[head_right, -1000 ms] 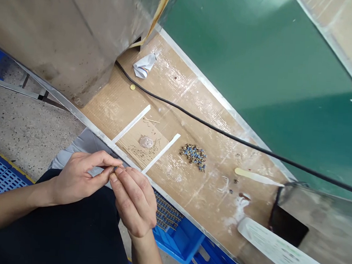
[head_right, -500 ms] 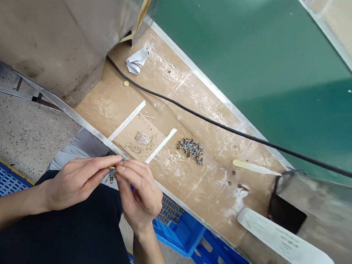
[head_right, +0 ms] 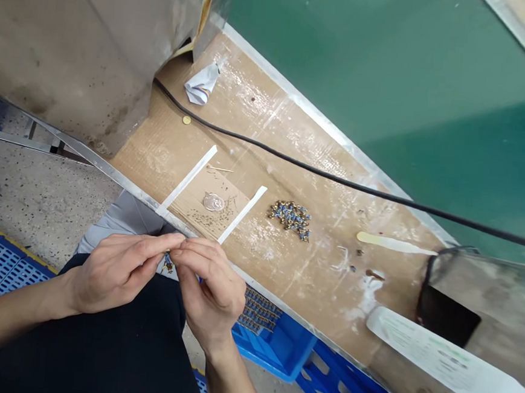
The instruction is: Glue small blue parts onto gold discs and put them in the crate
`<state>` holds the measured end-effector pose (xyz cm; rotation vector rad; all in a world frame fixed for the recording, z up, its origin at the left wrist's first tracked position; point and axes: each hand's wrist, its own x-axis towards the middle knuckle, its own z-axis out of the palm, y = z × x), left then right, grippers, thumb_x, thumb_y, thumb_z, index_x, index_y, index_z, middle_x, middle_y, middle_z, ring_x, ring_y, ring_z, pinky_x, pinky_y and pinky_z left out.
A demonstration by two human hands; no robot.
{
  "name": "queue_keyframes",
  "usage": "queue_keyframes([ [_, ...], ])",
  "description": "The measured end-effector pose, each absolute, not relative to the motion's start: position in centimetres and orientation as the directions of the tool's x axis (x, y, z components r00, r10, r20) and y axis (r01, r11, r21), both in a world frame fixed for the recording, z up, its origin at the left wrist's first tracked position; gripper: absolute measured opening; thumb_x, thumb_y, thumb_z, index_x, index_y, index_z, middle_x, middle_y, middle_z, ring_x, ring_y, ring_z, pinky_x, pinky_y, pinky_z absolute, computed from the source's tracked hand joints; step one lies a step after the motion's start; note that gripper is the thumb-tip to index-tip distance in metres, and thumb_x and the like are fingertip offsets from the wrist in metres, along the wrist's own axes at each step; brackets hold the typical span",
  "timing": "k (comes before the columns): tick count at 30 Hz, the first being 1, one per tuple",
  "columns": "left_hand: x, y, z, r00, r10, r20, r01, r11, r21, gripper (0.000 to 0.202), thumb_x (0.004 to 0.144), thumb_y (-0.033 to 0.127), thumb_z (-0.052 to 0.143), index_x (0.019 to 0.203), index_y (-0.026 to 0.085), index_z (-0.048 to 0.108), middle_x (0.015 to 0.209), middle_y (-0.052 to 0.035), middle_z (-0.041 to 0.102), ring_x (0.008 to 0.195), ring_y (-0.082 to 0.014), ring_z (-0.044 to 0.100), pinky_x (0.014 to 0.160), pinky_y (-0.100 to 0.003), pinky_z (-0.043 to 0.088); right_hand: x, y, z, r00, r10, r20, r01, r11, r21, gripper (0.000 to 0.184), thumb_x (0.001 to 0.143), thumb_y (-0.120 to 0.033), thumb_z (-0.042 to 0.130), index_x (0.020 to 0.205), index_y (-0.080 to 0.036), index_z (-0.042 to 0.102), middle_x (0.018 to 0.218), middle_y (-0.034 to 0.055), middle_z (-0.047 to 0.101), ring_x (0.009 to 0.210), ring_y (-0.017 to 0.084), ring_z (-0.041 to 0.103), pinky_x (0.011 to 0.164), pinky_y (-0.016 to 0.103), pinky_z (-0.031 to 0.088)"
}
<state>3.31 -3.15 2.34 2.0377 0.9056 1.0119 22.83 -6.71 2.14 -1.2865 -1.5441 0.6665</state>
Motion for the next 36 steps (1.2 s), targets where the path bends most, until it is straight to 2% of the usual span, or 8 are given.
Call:
queue_keyframes([
  [5,4.2,-3.2,1.1,0.395,0.917,-0.050,0.014,0.049,0.999,0.040,0.111,0.007,0.068,0.149,0.019,0.074,0.130,-0.0071,0.089,0.114,-0.0181,0.089,0.101,-0.022,0.072,23.1,-6.9,1.1,0.074,0.936,0.343,0.399,0.287,-0.871,0.042,0.096,0.007,0.079,0.124,-0.024,0.081,0.111,0.0038,0.087,0.103,0.020,0.084,0.091,0.039,0.072],
  [8,4.8,-3.0,0.4,0.453,0.843,-0.291,-0.158,0.397,0.904,0.036,0.113,0.019,0.071,0.149,0.019,0.076,0.124,-0.0089,0.091,0.111,-0.0224,0.090,0.097,-0.026,0.074,23.0,-7.5,-0.1,0.100,0.904,0.415,0.434,0.336,-0.836,0.047,0.096,0.005,0.080,0.132,-0.025,0.080,0.121,0.0063,0.087,0.110,0.022,0.085,0.093,0.041,0.073],
  [12,5.1,-3.3,0.2,0.534,0.722,-0.439,-0.093,0.567,0.818,0.037,0.114,0.039,0.074,0.145,0.020,0.081,0.143,-0.0115,0.085,0.128,-0.0305,0.085,0.107,-0.033,0.072,22.5,-9.2,-1.0,0.129,0.875,0.466,0.511,0.344,-0.788,0.048,0.100,-0.003,0.081,0.139,-0.031,0.078,0.114,0.0043,0.088,0.105,0.023,0.085,0.091,0.044,0.074],
  [16,4.9,-3.2,-0.4,0.615,0.618,-0.489,0.136,0.528,0.838,0.054,0.115,0.052,0.070,0.163,0.028,0.070,0.151,-0.0086,0.081,0.132,-0.0340,0.083,0.111,-0.039,0.070,23.4,-12.1,-1.7,0.249,0.885,0.393,0.498,0.231,-0.836,0.037,0.102,-0.009,0.080,0.131,-0.032,0.080,0.107,0.0018,0.088,0.099,0.021,0.085,0.088,0.039,0.074],
  [20,4.8,-2.1,-1.3,0.654,0.521,-0.549,0.343,0.443,0.828,0.065,0.111,0.064,0.068,0.167,0.031,0.064,0.139,-0.0078,0.086,0.117,-0.0336,0.086,0.110,-0.045,0.069,27.6,-18.2,-3.5,0.541,0.832,0.121,0.506,-0.207,-0.837,0.016,0.106,-0.021,0.076,0.117,-0.030,0.083,0.110,0.0027,0.087,0.105,0.021,0.083,0.095,0.040,0.070],
  [23,4.2,-1.5,-1.8,0.617,0.534,-0.579,0.395,0.426,0.814,0.062,0.110,0.068,0.068,0.162,0.033,0.068,0.137,-0.0061,0.087,0.121,-0.0342,0.085,0.115,-0.048,0.067,33.2,-24.1,-6.0,0.741,0.670,-0.039,0.485,-0.574,-0.660,0.015,0.107,-0.033,0.070,0.112,-0.026,0.083,0.117,0.0065,0.084,0.112,0.023,0.080,0.101,0.042,0.067],
  [27,3.3,-0.8,-2.6,0.613,0.581,-0.536,0.401,0.355,0.844,0.062,0.106,0.068,0.072,0.159,0.035,0.071,0.133,-0.0052,0.088,0.119,-0.0357,0.086,0.113,-0.049,0.070,41.8,-30.4,-9.8,0.850,0.500,-0.168,0.383,-0.804,-0.454,0.025,0.108,-0.034,0.060,0.113,-0.019,0.080,0.121,0.0130,0.080,0.103,0.023,0.077,0.098,0.043,0.066],
  [36,4.0,-1.6,-0.1,0.532,0.589,-0.608,0.468,0.394,0.791,0.065,0.104,0.074,0.071,0.156,0.034,0.071,0.132,-0.0048,0.088,0.123,-0.0355,0.084,0.119,-0.050,0.065,50.6,-34.4,-17.2,0.847,0.137,-0.513,0.264,-0.947,0.183,0.038,0.110,-0.048,0.077,0.134,-0.019,0.074,0.136,0.0098,0.077,0.121,0.026,0.076,0.109,0.051,0.066],
])
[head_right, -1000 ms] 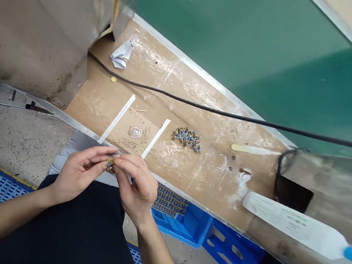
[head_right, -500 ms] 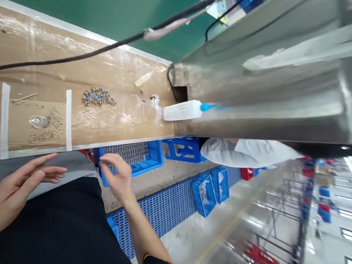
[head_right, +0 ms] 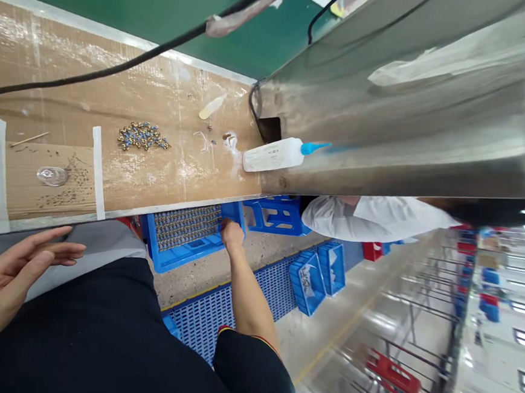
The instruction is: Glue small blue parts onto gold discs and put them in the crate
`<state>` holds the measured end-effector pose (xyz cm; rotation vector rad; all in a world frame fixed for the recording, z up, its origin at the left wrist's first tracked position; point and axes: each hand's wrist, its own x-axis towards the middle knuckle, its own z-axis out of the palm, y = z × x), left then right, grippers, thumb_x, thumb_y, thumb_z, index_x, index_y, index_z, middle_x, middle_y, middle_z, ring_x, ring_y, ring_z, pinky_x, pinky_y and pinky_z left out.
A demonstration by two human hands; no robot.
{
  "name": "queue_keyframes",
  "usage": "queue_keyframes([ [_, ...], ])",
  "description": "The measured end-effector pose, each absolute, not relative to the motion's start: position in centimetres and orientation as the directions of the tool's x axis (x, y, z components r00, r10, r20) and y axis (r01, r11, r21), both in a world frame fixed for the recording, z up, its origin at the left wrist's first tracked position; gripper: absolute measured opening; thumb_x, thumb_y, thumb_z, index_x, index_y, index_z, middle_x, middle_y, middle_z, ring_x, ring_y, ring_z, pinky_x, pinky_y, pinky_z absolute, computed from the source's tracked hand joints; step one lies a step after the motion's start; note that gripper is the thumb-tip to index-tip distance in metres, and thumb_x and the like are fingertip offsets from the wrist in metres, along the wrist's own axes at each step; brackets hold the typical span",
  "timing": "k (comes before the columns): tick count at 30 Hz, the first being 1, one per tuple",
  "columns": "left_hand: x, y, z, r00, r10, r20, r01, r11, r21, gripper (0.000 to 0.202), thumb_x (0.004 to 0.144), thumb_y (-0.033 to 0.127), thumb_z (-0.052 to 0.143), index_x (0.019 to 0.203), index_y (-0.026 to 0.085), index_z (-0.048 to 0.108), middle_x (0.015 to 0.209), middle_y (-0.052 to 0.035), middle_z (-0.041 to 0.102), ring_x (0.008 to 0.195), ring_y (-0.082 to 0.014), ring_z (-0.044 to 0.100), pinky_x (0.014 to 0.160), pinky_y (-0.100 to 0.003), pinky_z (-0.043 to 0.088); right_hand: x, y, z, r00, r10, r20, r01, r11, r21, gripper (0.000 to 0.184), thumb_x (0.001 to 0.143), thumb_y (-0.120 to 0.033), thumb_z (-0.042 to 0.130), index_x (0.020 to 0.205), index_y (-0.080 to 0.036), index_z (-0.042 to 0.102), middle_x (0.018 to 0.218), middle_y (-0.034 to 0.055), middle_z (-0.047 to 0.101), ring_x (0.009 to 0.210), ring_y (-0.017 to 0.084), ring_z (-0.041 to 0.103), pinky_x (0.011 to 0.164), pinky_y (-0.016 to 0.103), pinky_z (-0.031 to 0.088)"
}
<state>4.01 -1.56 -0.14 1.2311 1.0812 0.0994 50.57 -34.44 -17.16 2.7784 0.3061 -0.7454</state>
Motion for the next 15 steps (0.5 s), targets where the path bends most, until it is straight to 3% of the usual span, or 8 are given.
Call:
queue_keyframes([
  [7,3.9,-1.7,0.2,0.498,0.600,-0.626,0.496,0.395,0.773,0.065,0.103,0.076,0.072,0.151,0.032,0.073,0.133,-0.0060,0.087,0.123,-0.0352,0.083,0.120,-0.051,0.063,51.4,-34.4,-20.6,0.844,0.033,-0.536,0.287,-0.871,0.398,0.045,0.111,-0.047,0.076,0.147,-0.020,0.069,0.144,0.0114,0.074,0.124,0.027,0.076,0.107,0.052,0.068],
  [10,4.0,-1.7,0.2,0.500,0.593,-0.631,0.511,0.387,0.768,0.066,0.103,0.076,0.072,0.151,0.031,0.074,0.133,-0.0074,0.087,0.123,-0.0361,0.082,0.121,-0.053,0.062,51.5,-34.3,-21.4,0.843,0.020,-0.537,0.292,-0.856,0.427,0.046,0.111,-0.047,0.076,0.148,-0.020,0.068,0.144,0.0116,0.073,0.124,0.028,0.076,0.107,0.052,0.068],
  [15,4.3,-1.7,0.2,0.504,0.592,-0.629,0.519,0.375,0.768,0.063,0.101,0.075,0.075,0.148,0.032,0.075,0.131,-0.0058,0.088,0.121,-0.0335,0.084,0.117,-0.048,0.065,51.6,-34.3,-21.7,0.830,0.021,-0.557,0.310,-0.848,0.430,0.046,0.111,-0.047,0.076,0.147,-0.020,0.068,0.144,0.0114,0.073,0.124,0.028,0.076,0.107,0.051,0.068],
])
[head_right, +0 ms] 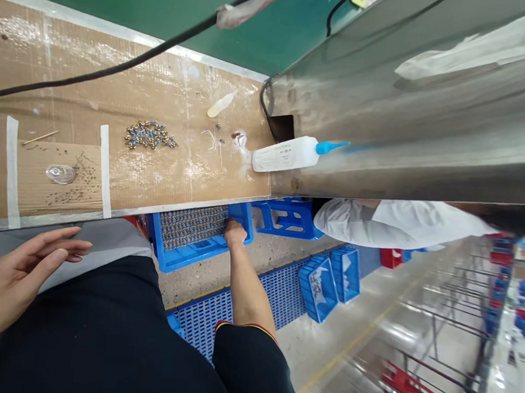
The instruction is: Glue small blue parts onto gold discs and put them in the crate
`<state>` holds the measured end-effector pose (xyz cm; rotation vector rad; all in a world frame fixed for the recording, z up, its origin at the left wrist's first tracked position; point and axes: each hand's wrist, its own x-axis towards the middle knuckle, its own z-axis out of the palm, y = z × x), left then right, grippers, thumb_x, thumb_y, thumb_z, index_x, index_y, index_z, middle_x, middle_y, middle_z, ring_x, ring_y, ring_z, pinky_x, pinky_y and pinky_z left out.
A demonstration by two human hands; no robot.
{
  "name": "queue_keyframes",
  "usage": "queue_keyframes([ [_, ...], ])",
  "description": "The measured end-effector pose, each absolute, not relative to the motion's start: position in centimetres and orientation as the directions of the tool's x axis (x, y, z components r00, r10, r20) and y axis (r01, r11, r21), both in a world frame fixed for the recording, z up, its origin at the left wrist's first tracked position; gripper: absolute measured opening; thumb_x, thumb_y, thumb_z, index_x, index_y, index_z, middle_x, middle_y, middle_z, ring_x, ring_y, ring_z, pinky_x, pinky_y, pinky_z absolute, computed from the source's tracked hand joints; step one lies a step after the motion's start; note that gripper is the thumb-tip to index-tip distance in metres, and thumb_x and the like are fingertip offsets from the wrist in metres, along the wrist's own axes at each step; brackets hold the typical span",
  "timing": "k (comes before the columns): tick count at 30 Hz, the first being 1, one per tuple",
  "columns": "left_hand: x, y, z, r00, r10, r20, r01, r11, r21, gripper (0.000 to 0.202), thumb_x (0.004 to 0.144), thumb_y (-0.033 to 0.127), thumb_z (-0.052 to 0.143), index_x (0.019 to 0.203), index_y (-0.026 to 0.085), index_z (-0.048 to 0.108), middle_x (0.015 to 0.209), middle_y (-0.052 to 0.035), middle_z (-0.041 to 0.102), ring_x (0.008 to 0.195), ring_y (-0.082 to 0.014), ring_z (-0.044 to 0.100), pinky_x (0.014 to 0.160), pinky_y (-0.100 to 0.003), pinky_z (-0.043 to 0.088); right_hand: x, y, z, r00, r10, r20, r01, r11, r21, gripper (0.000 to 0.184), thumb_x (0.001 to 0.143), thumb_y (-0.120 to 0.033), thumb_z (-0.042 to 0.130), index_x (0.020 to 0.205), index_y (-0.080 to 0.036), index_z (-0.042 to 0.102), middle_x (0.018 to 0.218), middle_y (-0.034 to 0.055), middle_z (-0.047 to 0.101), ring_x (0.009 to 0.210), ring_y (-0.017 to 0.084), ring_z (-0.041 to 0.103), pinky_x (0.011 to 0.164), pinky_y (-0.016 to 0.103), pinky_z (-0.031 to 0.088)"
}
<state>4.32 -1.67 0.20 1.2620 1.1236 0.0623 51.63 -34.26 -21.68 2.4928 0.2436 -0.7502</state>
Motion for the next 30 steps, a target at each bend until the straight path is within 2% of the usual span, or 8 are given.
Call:
queue_keyframes([
  [9,3.9,-1.7,-0.7,0.527,0.607,-0.595,0.483,0.362,0.797,0.062,0.103,0.072,0.075,0.149,0.030,0.075,0.129,-0.0082,0.089,0.116,-0.0338,0.085,0.111,-0.047,0.069,50.4,-33.2,-19.7,0.809,0.030,-0.587,0.330,-0.850,0.410,0.046,0.111,-0.047,0.076,0.147,-0.021,0.069,0.145,0.0115,0.073,0.124,0.027,0.076,0.107,0.051,0.068],
  [14,2.7,-1.5,-2.3,0.571,0.591,-0.570,0.438,0.368,0.820,0.061,0.103,0.068,0.077,0.152,0.032,0.074,0.134,-0.0092,0.087,0.121,-0.0344,0.085,0.111,-0.046,0.069,49.2,-30.8,-15.4,0.785,0.057,-0.617,0.350,-0.863,0.365,0.042,0.111,-0.048,0.075,0.142,-0.020,0.071,0.139,0.0103,0.076,0.120,0.026,0.077,0.106,0.051,0.068],
  [17,2.4,-1.4,-2.6,0.563,0.597,-0.571,0.429,0.379,0.820,0.060,0.103,0.068,0.078,0.150,0.030,0.075,0.133,-0.0114,0.088,0.118,-0.0357,0.085,0.110,-0.049,0.070,48.4,-29.4,-10.4,0.686,0.147,-0.713,0.426,-0.875,0.229,0.027,0.107,-0.042,0.079,0.117,-0.017,0.078,0.116,0.0108,0.083,0.105,0.025,0.080,0.098,0.045,0.067],
  [19,2.5,-1.3,-2.7,0.567,0.591,-0.574,0.430,0.382,0.818,0.060,0.104,0.069,0.077,0.149,0.030,0.076,0.133,-0.0116,0.087,0.119,-0.0360,0.085,0.109,-0.050,0.070,47.6,-28.0,-6.3,0.541,0.251,-0.803,0.484,-0.874,0.053,0.022,0.104,-0.039,0.079,0.096,-0.019,0.079,0.096,0.0099,0.085,0.093,0.025,0.081,0.089,0.038,0.066],
  [21,2.8,-1.4,-2.6,0.579,0.580,-0.573,0.425,0.384,0.819,0.060,0.104,0.069,0.076,0.148,0.030,0.076,0.134,-0.0119,0.087,0.122,-0.0364,0.084,0.110,-0.050,0.070,46.2,-25.7,-2.3,0.391,0.410,-0.824,0.512,-0.841,-0.175,0.026,0.105,-0.047,0.076,0.094,-0.023,0.079,0.094,0.0051,0.086,0.092,0.024,0.082,0.086,0.034,0.065],
  [23,3.1,-1.4,-2.4,0.591,0.574,-0.567,0.412,0.389,0.824,0.059,0.104,0.069,0.076,0.147,0.029,0.077,0.133,-0.0119,0.087,0.122,-0.0358,0.085,0.109,-0.049,0.070,44.4,-21.9,0.9,0.297,0.667,-0.683,0.523,-0.712,-0.469,0.034,0.108,-0.057,0.071,0.101,-0.026,0.081,0.100,0.0018,0.086,0.096,0.023,0.081,0.088,0.034,0.063],
  [25,3.3,-1.5,-2.2,0.598,0.576,-0.557,0.400,0.388,0.830,0.056,0.105,0.068,0.076,0.146,0.030,0.077,0.130,-0.0106,0.088,0.119,-0.0339,0.085,0.109,-0.047,0.070,42.5,-17.1,2.4,0.314,0.862,-0.398,0.565,-0.506,-0.651,0.033,0.109,-0.056,0.071,0.103,-0.026,0.083,0.100,0.0005,0.086,0.095,0.020,0.079,0.090,0.034,0.061],
  [30,1.7,-1.5,-1.2,0.558,0.643,-0.526,0.389,0.357,0.849,0.053,0.105,0.067,0.076,0.145,0.031,0.078,0.130,-0.0095,0.088,0.121,-0.0343,0.085,0.112,-0.049,0.070,39.2,-5.6,0.4,0.245,0.967,0.068,0.753,-0.145,-0.642,0.018,0.112,-0.030,0.066,0.116,-0.025,0.083,0.115,0.0028,0.085,0.106,0.020,0.077,0.099,0.037,0.061],
])
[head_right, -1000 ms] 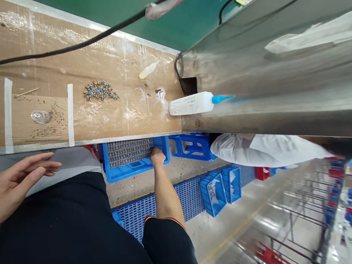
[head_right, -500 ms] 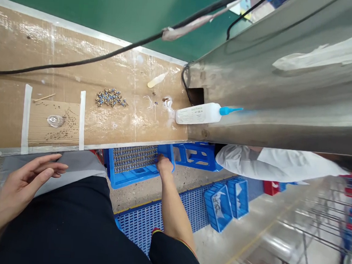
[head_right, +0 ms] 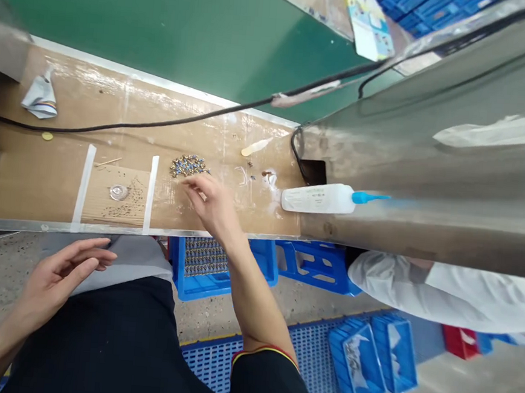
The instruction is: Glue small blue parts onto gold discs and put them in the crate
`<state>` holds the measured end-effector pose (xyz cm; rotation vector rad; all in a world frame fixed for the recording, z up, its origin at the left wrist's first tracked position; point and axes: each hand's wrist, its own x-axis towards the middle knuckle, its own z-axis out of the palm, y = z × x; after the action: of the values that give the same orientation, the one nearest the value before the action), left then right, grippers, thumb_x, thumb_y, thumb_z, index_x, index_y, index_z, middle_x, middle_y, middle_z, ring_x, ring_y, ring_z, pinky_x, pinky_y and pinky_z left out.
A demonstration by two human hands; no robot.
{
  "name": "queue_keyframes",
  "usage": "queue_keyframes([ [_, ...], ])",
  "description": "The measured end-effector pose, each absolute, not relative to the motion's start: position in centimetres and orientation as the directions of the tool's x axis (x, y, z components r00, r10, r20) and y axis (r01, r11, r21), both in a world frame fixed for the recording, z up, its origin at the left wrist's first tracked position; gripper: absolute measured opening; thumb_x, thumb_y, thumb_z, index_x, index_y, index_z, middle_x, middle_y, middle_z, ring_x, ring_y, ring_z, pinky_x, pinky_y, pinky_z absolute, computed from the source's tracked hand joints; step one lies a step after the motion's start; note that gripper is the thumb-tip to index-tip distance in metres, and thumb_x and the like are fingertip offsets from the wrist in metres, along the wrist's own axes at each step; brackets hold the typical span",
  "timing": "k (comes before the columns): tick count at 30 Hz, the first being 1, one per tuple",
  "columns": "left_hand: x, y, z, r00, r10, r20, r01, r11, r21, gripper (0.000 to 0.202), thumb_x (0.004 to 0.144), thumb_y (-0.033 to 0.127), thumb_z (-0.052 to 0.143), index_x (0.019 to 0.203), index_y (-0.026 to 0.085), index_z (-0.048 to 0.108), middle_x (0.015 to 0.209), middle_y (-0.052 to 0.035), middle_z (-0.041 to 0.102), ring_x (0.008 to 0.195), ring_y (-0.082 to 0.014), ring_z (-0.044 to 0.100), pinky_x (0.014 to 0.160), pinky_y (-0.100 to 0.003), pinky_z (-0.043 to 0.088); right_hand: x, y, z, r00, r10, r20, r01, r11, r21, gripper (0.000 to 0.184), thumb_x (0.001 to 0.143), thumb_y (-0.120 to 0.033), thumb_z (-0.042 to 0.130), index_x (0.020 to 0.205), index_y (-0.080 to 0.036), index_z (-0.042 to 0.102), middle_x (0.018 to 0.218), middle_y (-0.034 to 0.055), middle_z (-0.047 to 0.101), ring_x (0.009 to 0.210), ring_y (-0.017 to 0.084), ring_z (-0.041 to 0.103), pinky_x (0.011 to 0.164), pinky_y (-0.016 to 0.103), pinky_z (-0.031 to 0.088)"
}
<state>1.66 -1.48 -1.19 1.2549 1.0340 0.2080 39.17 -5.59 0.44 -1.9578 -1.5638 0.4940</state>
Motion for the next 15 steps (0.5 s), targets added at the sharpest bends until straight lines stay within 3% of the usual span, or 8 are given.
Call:
queue_keyframes([
  [3,-0.9,-1.2,-0.8,0.431,0.743,-0.512,0.353,0.383,0.854,0.055,0.104,0.066,0.078,0.145,0.029,0.078,0.131,-0.0113,0.088,0.122,-0.0362,0.084,0.113,-0.052,0.069,38.6,-1.9,-1.4,0.095,0.987,0.130,0.890,-0.025,-0.456,0.029,0.114,-0.017,0.055,0.121,-0.023,0.082,0.130,0.0095,0.082,0.120,0.026,0.072,0.107,0.046,0.060],
  [8,-6.6,-0.3,-0.4,0.051,0.892,-0.450,0.324,0.412,0.852,0.058,0.102,0.065,0.082,0.145,0.027,0.078,0.125,-0.0093,0.089,0.116,-0.0336,0.086,0.113,-0.048,0.069,39.7,-0.8,-1.7,-0.194,0.981,0.015,0.954,0.193,-0.231,0.039,0.112,-0.014,0.046,0.122,-0.024,0.083,0.132,0.0126,0.081,0.118,0.032,0.069,0.102,0.051,0.060],
  [11,-10.2,0.3,0.5,-0.109,0.937,-0.331,0.281,0.348,0.894,0.055,0.103,0.061,0.083,0.142,0.022,0.079,0.119,-0.0099,0.090,0.111,-0.0316,0.086,0.109,-0.048,0.070,42.3,-1.7,-2.4,-0.344,0.939,0.029,0.917,0.342,-0.207,0.044,0.113,-0.027,0.043,0.132,-0.029,0.082,0.137,0.0126,0.081,0.125,0.035,0.072,0.101,0.056,0.061],
  [15,-14.8,2.5,2.9,-0.176,0.975,-0.138,0.305,0.187,0.934,0.051,0.107,0.056,0.081,0.141,0.017,0.079,0.116,-0.0127,0.090,0.107,-0.0296,0.086,0.100,-0.045,0.072,46.3,-0.5,-7.6,-0.394,0.906,0.155,0.862,0.423,-0.281,0.056,0.109,-0.066,0.036,0.115,-0.043,0.087,0.124,0.0179,0.087,0.108,0.037,0.082,0.087,0.063,0.060],
])
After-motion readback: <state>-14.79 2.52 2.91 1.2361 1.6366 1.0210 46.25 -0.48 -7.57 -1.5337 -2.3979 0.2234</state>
